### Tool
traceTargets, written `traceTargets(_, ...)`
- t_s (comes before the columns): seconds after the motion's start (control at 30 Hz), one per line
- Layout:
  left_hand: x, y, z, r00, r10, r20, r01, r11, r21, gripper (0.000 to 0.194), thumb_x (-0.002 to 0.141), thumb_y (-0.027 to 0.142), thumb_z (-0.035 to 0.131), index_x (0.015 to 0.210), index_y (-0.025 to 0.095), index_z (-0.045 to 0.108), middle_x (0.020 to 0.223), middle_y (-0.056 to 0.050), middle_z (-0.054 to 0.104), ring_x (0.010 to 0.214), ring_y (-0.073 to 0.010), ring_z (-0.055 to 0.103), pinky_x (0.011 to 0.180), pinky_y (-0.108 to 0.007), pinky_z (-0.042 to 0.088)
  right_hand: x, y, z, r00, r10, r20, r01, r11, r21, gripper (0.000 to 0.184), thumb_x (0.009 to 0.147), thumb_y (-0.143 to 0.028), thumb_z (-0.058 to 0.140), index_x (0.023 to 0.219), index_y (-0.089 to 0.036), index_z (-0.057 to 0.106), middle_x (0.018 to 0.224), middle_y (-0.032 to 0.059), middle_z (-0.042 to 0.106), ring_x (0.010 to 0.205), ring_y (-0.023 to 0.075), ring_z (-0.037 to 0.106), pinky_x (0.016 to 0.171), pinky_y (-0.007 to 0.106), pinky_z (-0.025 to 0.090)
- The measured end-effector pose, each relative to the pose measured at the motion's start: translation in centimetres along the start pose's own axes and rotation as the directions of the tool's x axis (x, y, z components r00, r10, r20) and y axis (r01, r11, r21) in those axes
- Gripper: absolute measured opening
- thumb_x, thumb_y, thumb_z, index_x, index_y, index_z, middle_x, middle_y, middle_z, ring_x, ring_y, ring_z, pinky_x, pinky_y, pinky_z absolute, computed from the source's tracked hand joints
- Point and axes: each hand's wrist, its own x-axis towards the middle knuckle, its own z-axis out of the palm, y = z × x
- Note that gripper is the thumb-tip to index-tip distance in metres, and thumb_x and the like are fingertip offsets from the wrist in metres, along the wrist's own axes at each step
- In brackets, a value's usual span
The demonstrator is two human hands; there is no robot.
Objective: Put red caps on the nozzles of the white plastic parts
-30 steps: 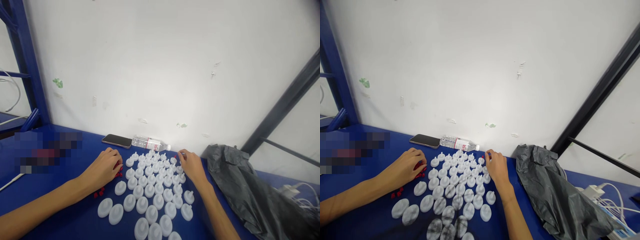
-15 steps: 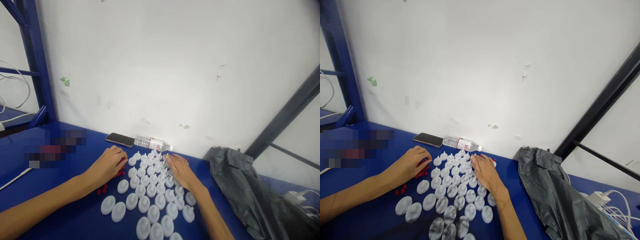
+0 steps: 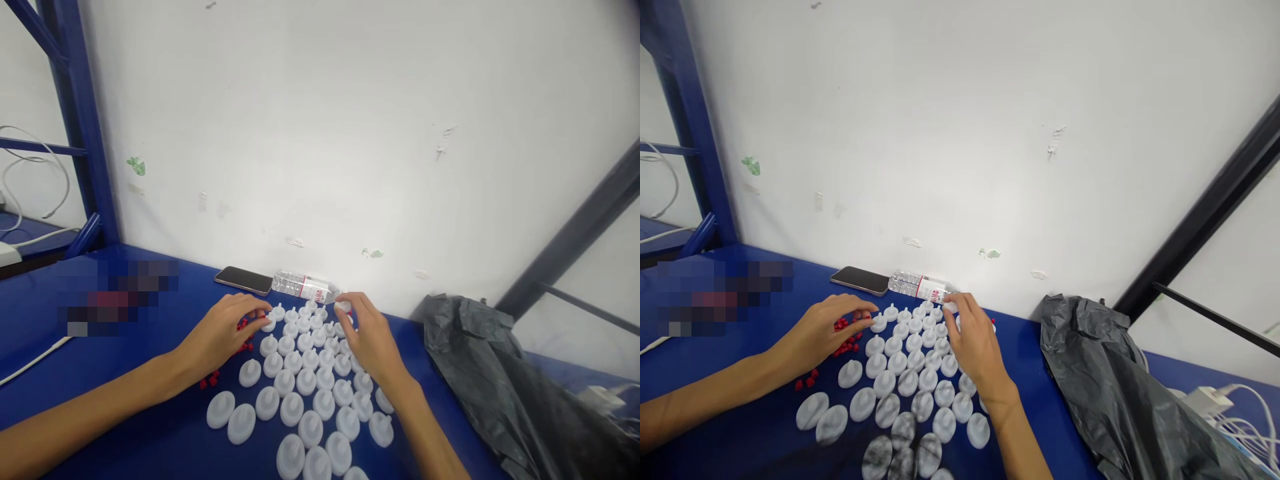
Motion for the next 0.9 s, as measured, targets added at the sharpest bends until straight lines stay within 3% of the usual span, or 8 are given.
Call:
traceTargets(0.13,-0.2,1.3,-0.5,0.999,-0.017,-0.046,0.013,0.998,-0.068,0.033,0.079,0.065,0.054,0.073,0.036,0.07,0.071,0.011,0.079,0.066,-0.0143,0.068,0.067,-0.029,0.051,-0.2,-3.1,0.5,0.981,-0.163,0.105,0.16,0.986,0.038,0.023,0.094,-0.018,0.046,0.115,-0.024,0.051,0.113,0.0046,0.062,0.105,0.0204,0.06,0.092,0.037,0.049)
traceTargets(0.3,-0.7,2.6,-0.7,0.998,-0.01,-0.064,-0.001,0.984,-0.179,0.035,0.078,0.067,0.054,0.076,0.038,0.073,0.07,0.011,0.08,0.063,-0.0138,0.07,0.062,-0.025,0.055,-0.7,-5.6,1.2,0.944,-0.286,0.161,0.28,0.958,0.062,0.033,0.089,-0.009,0.05,0.118,-0.023,0.05,0.119,0.0063,0.062,0.11,0.0222,0.058,0.093,0.038,0.051)
traceTargets(0.47,-1.1,3.0,-0.4,0.99,0.104,-0.092,-0.119,0.977,-0.178,0.03,0.08,0.063,0.057,0.08,0.038,0.074,0.068,0.01,0.08,0.064,-0.0139,0.07,0.063,-0.026,0.055,-1.0,-6.5,1.4,0.923,-0.356,0.15,0.346,0.934,0.088,0.029,0.09,-0.012,0.05,0.118,-0.022,0.049,0.113,0.0069,0.065,0.107,0.0229,0.059,0.095,0.04,0.049)
traceTargets(0.6,-1.3,2.7,-0.2,0.986,0.129,-0.108,-0.147,0.974,-0.172,0.031,0.083,0.062,0.054,0.081,0.037,0.074,0.069,0.01,0.08,0.063,-0.0127,0.07,0.063,-0.025,0.053,-1.0,-6.7,1.5,0.908,-0.398,0.131,0.387,0.916,0.105,0.028,0.091,-0.013,0.052,0.117,-0.021,0.048,0.113,0.0066,0.065,0.107,0.0229,0.059,0.093,0.04,0.051)
traceTargets(0.7,-1.1,2.2,-0.1,0.97,0.202,-0.132,-0.215,0.972,-0.095,0.029,0.087,0.058,0.052,0.09,0.037,0.073,0.07,0.01,0.079,0.063,-0.0121,0.068,0.064,-0.025,0.051,-1.2,-6.8,1.7,0.914,-0.394,0.095,0.383,0.917,0.111,0.023,0.091,-0.013,0.053,0.112,-0.02,0.048,0.113,0.0066,0.065,0.108,0.0224,0.058,0.092,0.038,0.052)
traceTargets(0.8,-1.0,1.7,-0.2,0.951,0.303,-0.061,-0.304,0.952,-0.021,0.028,0.093,0.049,0.047,0.085,0.035,0.069,0.066,0.01,0.075,0.063,-0.0124,0.065,0.066,-0.027,0.048,-1.3,-7.1,2.0,0.921,-0.382,0.074,0.373,0.921,0.116,0.02,0.09,-0.007,0.049,0.104,-0.021,0.048,0.106,0.0062,0.065,0.107,0.0211,0.058,0.091,0.036,0.053)
traceTargets(0.9,-1.0,1.6,-0.5,0.952,0.305,0.033,-0.303,0.952,-0.036,0.03,0.095,0.043,0.044,0.076,0.033,0.064,0.065,0.009,0.069,0.062,-0.0129,0.059,0.063,-0.027,0.045,-1.4,-7.4,1.9,0.904,-0.423,0.06,0.416,0.904,0.099,0.025,0.087,0.001,0.041,0.097,-0.022,0.049,0.095,0.0048,0.064,0.104,0.0203,0.059,0.09,0.036,0.054)
